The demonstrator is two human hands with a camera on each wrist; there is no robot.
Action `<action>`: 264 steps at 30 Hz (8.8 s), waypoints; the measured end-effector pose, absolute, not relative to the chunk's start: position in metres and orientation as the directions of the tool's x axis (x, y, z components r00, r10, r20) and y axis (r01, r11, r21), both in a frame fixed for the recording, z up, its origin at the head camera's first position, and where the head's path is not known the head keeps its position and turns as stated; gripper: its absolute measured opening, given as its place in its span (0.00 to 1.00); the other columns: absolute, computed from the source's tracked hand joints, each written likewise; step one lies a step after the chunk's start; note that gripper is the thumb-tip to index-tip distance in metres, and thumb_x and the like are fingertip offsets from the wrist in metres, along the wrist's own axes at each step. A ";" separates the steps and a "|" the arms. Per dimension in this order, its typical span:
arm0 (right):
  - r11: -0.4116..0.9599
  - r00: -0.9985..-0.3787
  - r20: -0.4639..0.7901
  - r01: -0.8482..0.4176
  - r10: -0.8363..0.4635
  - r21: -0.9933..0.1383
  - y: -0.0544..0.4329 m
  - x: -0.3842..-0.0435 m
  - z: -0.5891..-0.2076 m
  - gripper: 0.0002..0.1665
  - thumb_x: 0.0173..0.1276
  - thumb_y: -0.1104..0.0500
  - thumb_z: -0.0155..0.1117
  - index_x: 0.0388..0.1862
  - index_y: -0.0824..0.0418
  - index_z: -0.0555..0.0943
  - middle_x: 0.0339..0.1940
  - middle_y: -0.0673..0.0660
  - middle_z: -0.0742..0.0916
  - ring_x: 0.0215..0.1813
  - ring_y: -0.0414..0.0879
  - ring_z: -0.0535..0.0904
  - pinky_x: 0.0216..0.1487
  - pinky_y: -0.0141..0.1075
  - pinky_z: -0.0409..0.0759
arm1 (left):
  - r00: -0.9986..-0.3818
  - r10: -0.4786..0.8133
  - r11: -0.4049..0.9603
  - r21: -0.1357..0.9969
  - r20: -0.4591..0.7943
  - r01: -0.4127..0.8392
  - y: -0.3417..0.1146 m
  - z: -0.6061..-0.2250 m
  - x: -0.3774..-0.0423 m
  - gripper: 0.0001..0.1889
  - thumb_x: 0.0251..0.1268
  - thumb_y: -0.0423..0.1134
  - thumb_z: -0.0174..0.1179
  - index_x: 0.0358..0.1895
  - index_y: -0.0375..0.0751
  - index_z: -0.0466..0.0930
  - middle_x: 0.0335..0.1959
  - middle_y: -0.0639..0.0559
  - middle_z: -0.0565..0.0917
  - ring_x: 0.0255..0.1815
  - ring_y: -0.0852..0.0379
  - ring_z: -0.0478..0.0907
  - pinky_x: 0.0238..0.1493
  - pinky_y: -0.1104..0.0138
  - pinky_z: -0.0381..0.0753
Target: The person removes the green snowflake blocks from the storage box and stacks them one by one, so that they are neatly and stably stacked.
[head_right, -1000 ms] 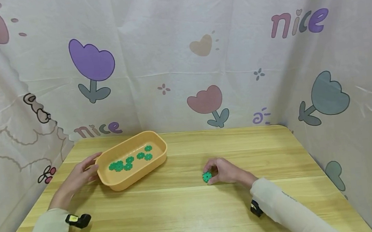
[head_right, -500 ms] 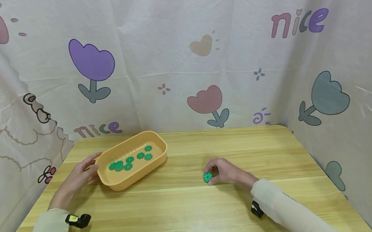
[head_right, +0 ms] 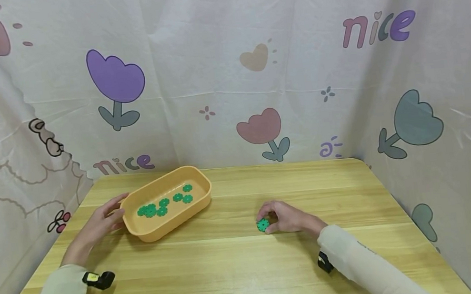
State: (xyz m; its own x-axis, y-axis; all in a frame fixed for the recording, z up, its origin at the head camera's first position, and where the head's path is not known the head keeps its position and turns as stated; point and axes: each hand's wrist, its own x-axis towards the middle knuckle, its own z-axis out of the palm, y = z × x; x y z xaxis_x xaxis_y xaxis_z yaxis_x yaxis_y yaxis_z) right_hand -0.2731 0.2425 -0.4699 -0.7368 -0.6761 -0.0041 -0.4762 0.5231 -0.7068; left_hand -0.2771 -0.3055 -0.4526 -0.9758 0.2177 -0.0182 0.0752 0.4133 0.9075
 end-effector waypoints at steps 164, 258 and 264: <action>0.634 -0.708 -0.030 -0.612 -0.706 -0.473 -0.010 -0.389 -0.435 0.10 0.59 0.63 0.81 0.40 0.63 0.92 0.40 0.57 0.93 0.40 0.40 0.84 0.43 0.25 0.82 | -0.978 0.207 0.384 0.918 0.020 0.100 -0.304 -0.452 -0.272 0.31 0.84 0.35 0.46 0.83 0.36 0.50 0.72 0.22 0.64 0.70 0.26 0.69 0.64 0.47 0.82; 0.456 -0.746 0.209 -0.576 -0.632 -0.678 0.174 -0.297 -0.400 0.15 0.59 0.56 0.82 0.44 0.54 0.88 0.45 0.51 0.90 0.47 0.43 0.82 0.53 0.52 0.86 | -0.977 0.213 0.413 0.906 0.003 0.093 -0.304 -0.450 -0.270 0.30 0.85 0.35 0.43 0.83 0.35 0.48 0.71 0.22 0.64 0.68 0.32 0.71 0.60 0.56 0.86; 0.467 -0.769 0.181 -0.538 -0.614 -0.702 0.198 -0.288 -0.411 0.16 0.59 0.59 0.81 0.46 0.55 0.87 0.47 0.52 0.89 0.49 0.43 0.82 0.56 0.53 0.85 | -0.977 0.212 0.423 0.901 -0.002 0.090 -0.303 -0.451 -0.271 0.31 0.85 0.35 0.44 0.84 0.36 0.48 0.71 0.23 0.64 0.69 0.32 0.71 0.61 0.55 0.86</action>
